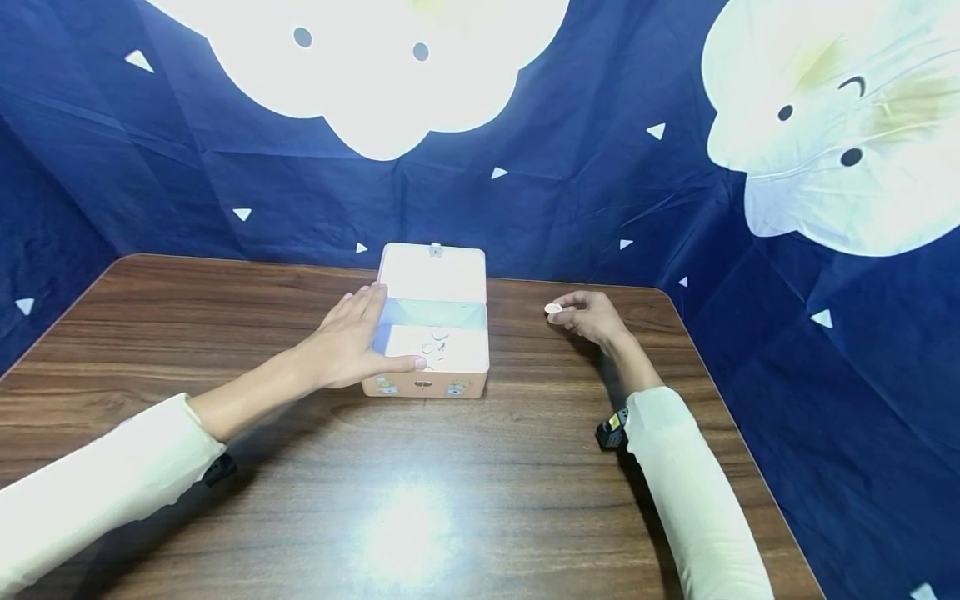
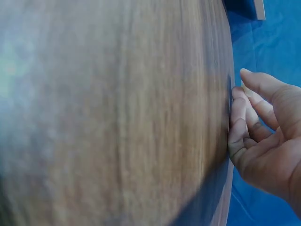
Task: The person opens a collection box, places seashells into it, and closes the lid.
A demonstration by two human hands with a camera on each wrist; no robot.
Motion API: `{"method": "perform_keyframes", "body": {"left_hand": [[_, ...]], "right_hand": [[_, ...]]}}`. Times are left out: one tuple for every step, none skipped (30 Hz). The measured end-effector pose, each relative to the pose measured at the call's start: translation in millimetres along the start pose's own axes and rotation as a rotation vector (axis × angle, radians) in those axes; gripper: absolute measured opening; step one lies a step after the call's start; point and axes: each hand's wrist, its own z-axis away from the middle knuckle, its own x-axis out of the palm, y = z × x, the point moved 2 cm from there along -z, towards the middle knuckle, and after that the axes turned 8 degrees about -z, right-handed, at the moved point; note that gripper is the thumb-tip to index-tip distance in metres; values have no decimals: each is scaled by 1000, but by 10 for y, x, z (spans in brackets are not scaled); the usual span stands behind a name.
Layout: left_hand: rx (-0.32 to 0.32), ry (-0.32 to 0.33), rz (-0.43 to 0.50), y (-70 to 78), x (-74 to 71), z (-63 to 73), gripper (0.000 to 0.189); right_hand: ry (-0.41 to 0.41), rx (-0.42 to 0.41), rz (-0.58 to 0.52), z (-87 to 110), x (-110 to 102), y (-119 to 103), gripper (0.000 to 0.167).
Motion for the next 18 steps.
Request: {"method": "perform_keyframes", "body": {"left_hand": [[0,0,0,0,0,-2,150],[-1,0,-2,0,0,-4,150],[-2,0,-4,1,0,-6,150],[-3,-1,-5,1,-1,-6,151],[-4,-1,-5,1,-1,-5,151],[-4,-2,-5,2,-1,-5,151],[-5,-3,-4,2,-2,-5,151],[-5,-3,-3,3,-1,-4,151],[-4,-3,-2,4,-1,-4,151],[-4,-4,-1,5,0,-5,150],[-4,-4,-1,5,1,-5,150],[-3,-4,-1,5,2,-6,150],[-3,-4,-2,5,2,-7,150],[-3,-5,-3,4,3,-9,150],[-3,-4,-5,4,3,-10,150],[-3,-4,-6,4,2,-12,150],[-3,-4,-8,3,2,-12,150],[-4,-4,-9,3,1,-13,150]], "right_hand": [[-5,-2,-9,5,6,-1,43],[-10,-5,-18,9,11,-3,45],[-14,-8,-26,15,15,-5,47],[-20,-10,-29,21,20,-10,48],[-26,-12,-35,26,25,-14,49],[-30,-13,-35,32,30,-18,50],[-29,-14,-35,37,36,-25,50],[-30,-17,-36,41,39,-30,50],[-29,-22,-40,50,47,-38,49],[-30,-29,-43,58,57,-44,49],[-27,-37,-48,67,67,-49,48],[-26,-47,-52,77,80,-58,48],[-26,-56,-59,87,92,-65,47],[-26,-64,-67,97,103,-70,46],[-27,-71,-75,111,115,-78,47],[-29,-77,-80,119,125,-82,46],[-30,-80,-85,128,136,-89,46],[-31,-84,-88,138,144,-97,47]]}}
